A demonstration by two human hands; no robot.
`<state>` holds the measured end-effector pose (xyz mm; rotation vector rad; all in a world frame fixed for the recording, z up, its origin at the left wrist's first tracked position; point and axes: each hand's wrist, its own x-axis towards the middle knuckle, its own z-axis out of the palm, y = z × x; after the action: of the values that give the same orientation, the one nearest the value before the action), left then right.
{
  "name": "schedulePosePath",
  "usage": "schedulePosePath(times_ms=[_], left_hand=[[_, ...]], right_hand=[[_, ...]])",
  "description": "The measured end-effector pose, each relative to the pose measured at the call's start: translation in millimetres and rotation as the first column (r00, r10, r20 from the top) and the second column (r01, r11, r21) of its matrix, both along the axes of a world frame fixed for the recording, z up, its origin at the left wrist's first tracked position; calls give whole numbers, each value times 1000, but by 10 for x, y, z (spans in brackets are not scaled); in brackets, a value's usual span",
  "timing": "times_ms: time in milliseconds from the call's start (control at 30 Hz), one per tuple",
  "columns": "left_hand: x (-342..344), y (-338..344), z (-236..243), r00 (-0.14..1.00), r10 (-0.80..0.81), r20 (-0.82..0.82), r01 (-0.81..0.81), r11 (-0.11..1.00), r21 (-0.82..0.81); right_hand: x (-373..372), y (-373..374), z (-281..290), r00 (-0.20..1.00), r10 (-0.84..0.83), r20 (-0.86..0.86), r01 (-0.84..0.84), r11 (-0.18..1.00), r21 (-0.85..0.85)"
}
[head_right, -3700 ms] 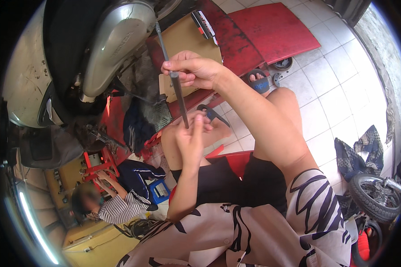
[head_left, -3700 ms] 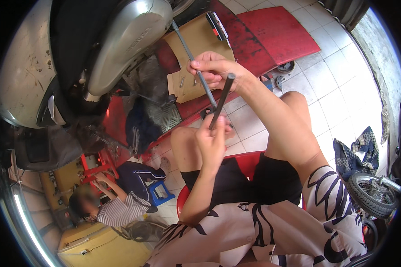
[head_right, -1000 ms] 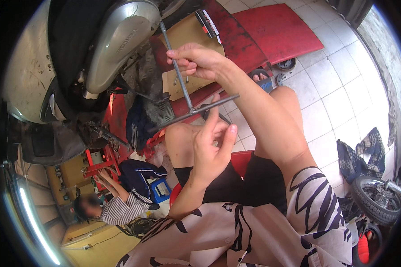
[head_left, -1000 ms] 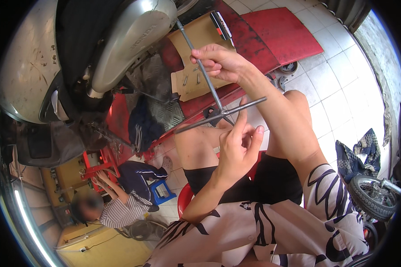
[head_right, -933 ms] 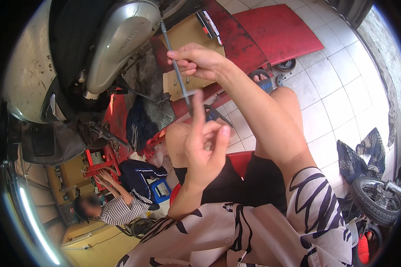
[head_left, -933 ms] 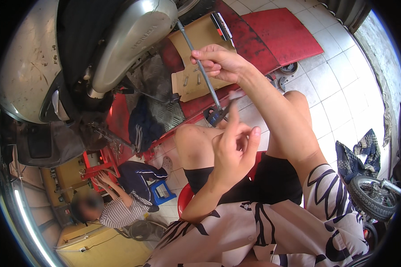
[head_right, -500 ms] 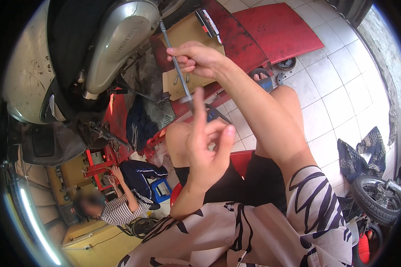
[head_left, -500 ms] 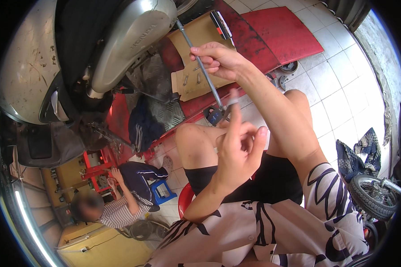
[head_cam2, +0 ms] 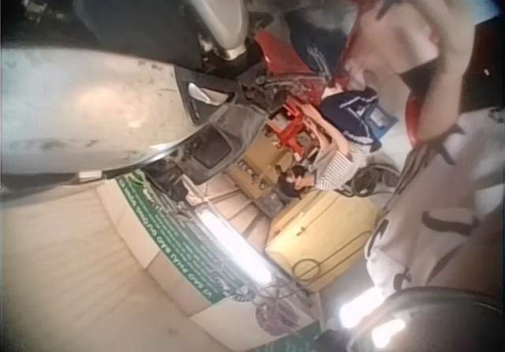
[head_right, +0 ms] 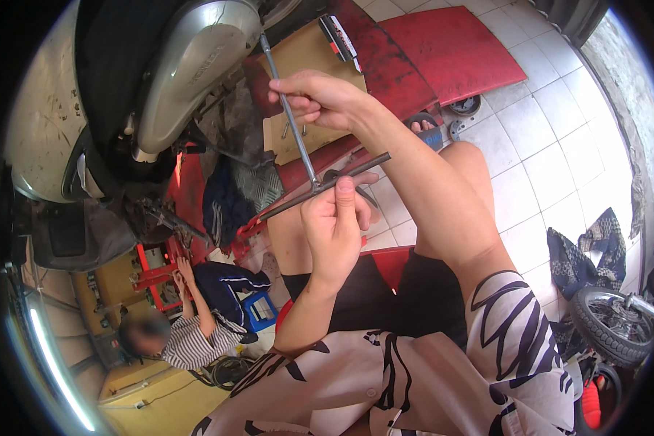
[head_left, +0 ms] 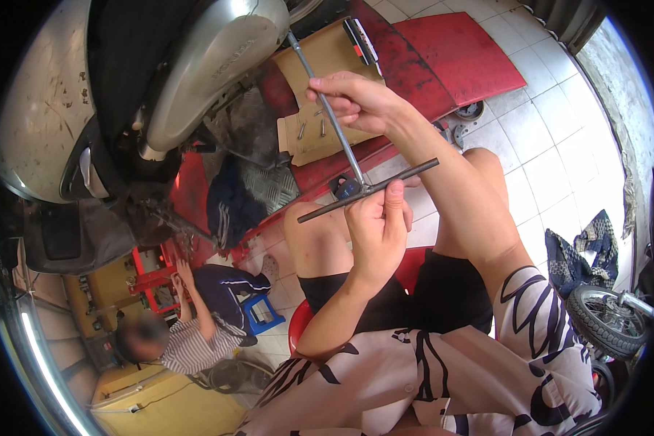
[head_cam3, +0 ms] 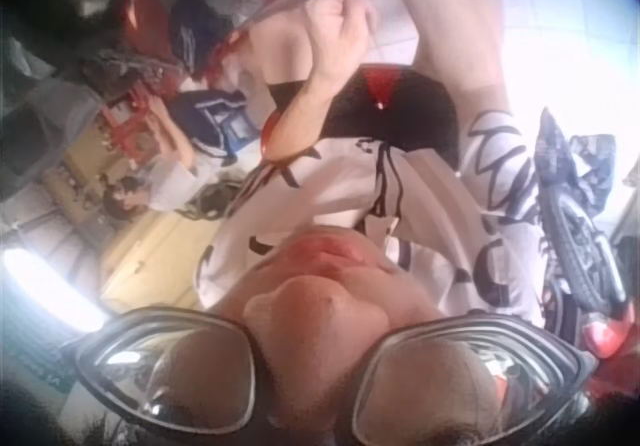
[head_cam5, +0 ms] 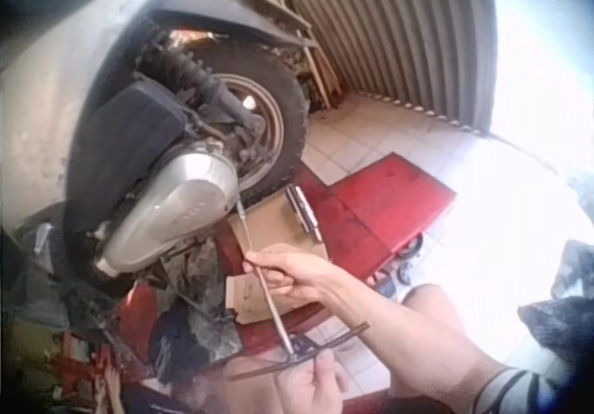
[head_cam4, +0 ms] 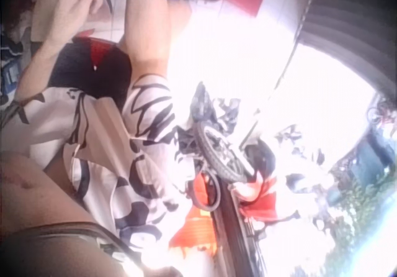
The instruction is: The person uses a T-handle wrench to tighten or loosen bolts on the underside of a motorcycle. They repeatedly reposition the tool and apply torque to fasteners near the engine area while seated on a red stool.
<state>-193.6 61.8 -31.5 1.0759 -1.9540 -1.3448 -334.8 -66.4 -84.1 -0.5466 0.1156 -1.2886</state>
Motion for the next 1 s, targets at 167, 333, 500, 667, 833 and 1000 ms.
schedulePosePath(times_ms=[167,333,500,667,833,1000], left_hand=[[51,-28,104,995,-28,-97,40,992,118],[84,17,361,990,-108,-89,107,994,-18],[301,24,235,983,177,-57,-185,963,-195],[322,165,-101,998,-58,33,58,998,15],[36,106,241,974,-225,-7,224,969,-100],[209,82,350,995,61,-76,-75,977,-198]], right_hand=[[-51,70,-10,959,255,-122,-278,930,-240],[-85,57,-28,964,264,-46,-267,931,-250],[-66,41,-21,978,209,9,-201,950,-240],[7,25,-37,987,161,23,-148,947,-284],[120,-29,-59,995,98,-11,-97,955,-281],[98,-20,-28,996,2,-89,-24,970,-241]])
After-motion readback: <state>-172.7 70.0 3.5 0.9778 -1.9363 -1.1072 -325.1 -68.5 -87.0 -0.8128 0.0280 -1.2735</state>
